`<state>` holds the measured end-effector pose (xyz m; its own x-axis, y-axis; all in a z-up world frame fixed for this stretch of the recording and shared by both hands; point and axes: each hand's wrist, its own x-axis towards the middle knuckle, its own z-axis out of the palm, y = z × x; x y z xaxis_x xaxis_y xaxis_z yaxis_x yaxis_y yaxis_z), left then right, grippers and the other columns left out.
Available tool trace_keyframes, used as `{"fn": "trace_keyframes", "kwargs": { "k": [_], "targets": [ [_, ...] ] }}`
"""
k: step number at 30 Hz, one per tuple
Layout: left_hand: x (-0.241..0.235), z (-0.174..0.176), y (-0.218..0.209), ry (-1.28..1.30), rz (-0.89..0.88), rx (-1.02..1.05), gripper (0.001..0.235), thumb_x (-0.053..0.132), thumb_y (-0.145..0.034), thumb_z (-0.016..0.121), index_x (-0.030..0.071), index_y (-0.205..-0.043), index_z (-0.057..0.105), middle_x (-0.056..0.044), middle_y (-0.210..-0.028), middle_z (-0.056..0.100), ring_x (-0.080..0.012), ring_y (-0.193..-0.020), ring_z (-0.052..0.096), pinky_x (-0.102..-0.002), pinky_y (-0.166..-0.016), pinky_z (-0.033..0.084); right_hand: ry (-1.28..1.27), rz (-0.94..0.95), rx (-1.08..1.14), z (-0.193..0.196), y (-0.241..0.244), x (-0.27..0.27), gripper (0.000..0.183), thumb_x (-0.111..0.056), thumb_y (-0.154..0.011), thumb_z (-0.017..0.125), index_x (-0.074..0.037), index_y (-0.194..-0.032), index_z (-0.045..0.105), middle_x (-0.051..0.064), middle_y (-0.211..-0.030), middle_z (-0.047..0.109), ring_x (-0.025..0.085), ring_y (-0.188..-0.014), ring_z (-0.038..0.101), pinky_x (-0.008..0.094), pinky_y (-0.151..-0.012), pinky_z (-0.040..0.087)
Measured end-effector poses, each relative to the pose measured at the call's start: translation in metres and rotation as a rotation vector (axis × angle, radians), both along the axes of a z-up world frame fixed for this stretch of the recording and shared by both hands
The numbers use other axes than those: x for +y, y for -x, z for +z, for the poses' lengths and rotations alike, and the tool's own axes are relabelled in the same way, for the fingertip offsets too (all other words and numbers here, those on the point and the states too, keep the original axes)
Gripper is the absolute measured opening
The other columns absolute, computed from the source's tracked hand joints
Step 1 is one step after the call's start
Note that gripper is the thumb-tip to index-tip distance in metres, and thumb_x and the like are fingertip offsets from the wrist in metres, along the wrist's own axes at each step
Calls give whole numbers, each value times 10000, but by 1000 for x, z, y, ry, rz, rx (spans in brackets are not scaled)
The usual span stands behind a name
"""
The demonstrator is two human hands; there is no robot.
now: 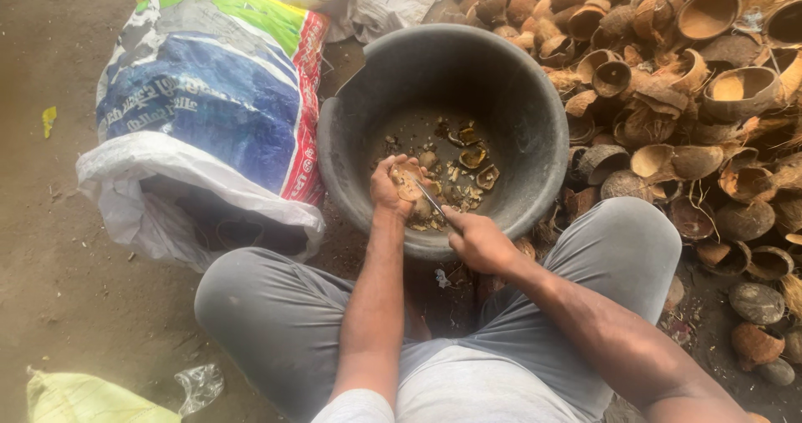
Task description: The person sits on the ground and uses a knife to scrape the inner shell of coconut halves, removing the white meat and placing the pieces into a large metal bowl. The person works continuously on multiple coconut halves, discarding the empty shells to the side.
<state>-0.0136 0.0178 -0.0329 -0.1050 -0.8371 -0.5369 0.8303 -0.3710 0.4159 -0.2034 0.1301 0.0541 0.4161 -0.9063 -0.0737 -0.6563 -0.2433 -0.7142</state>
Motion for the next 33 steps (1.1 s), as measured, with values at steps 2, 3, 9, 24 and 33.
{"fn": "trace_keyframes", "kwargs": {
  "k": [2, 3, 9, 24, 33],
  "targets": [
    [4, 1, 1, 3, 23, -31, 285, 266, -943, 559, 26, -1089, 611, -161, -920, 690, -331, -785, 702, -496, -616, 611, -365, -35, 212, 13, -3, 5, 641, -165, -945, 536, -115, -1565, 381, 229, -1025, 672, 398, -1020, 666, 489, -925, 516],
    [3, 5, 1, 2, 24, -50, 291, 258, -942, 563, 20, -1100, 615, -162, -927, 694, -325, -782, 705, -487, -617, 618, -358, -27, 201, 20, -5, 5, 643, -165, -938, 544, -114, -1559, 386, 231, -1027, 667, 399, -1012, 663, 494, -907, 517],
    [9, 30, 7, 54, 8, -155, 299, 224, -945, 571, 5, -1146, 605, -164, -941, 696, -284, -779, 723, -427, -611, 645, -276, 18, 309, 31, -12, 5, 615, -179, -951, 519, -118, -1549, 390, 200, -1074, 632, 384, -969, 643, 506, -845, 519],
    [12, -6, 33, -331, 152, -605, 160, 185, -964, 587, 28, -966, 618, -103, -816, 601, -203, -624, 605, -329, -484, 536, -1055, -473, -468, 51, -31, -11, 603, -91, -940, 464, -189, -1534, 491, 15, -573, 553, 147, -392, 474, 323, -335, 407],
    [-1, 10, -4, -127, -52, -11, 276, 326, -979, 478, 87, -1078, 575, -133, -915, 669, -297, -774, 673, -492, -657, 603, 328, 17, -209, -12, 1, 2, 636, -72, -948, 628, -38, -1558, 450, 195, -1071, 719, 200, -849, 726, 346, -760, 601]
  ]
}}
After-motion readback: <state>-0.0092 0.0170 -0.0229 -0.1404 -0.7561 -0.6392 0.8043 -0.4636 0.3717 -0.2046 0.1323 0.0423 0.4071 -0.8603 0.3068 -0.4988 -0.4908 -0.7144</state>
